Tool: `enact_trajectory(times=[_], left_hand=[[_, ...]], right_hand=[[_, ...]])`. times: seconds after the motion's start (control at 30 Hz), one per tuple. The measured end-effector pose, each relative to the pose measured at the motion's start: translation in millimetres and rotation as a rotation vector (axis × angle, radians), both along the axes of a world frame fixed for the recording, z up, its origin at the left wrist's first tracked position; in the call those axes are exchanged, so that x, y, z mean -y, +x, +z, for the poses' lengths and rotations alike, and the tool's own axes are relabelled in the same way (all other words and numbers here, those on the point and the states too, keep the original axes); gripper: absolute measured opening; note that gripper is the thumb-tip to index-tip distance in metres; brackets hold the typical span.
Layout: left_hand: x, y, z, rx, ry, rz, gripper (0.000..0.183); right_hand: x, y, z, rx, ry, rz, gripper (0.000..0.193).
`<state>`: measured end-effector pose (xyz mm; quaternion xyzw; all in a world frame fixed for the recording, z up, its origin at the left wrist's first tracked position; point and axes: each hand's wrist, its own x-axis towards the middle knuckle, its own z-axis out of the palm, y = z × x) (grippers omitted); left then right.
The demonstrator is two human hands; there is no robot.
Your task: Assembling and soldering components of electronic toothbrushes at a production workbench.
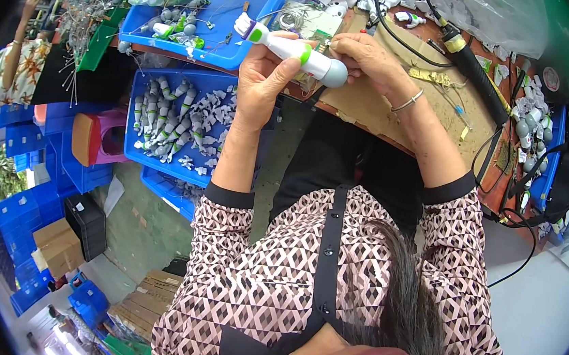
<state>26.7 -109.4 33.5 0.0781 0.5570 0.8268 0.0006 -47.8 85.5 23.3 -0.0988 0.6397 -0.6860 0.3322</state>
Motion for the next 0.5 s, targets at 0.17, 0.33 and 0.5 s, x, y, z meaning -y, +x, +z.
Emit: enact_trajectory(times=[0.17, 0.33, 0.5], left_hand=[[-1, -1, 1, 0.019, -0.039, -0.001, 0.038], [-4, -8, 4, 0.029, -0.123, 0.067, 0.036], [-12, -30, 17, 0.017, -0.139, 0.143, 0.033]], right_hand=[[-2, 0, 4, 0.013, 0.000, 0.016, 0.029], [1, 0, 7, -0.234, 0.172, -0.002, 0.029], [-17, -4, 9, -0.470, 0.074, -0.216, 0.031]])
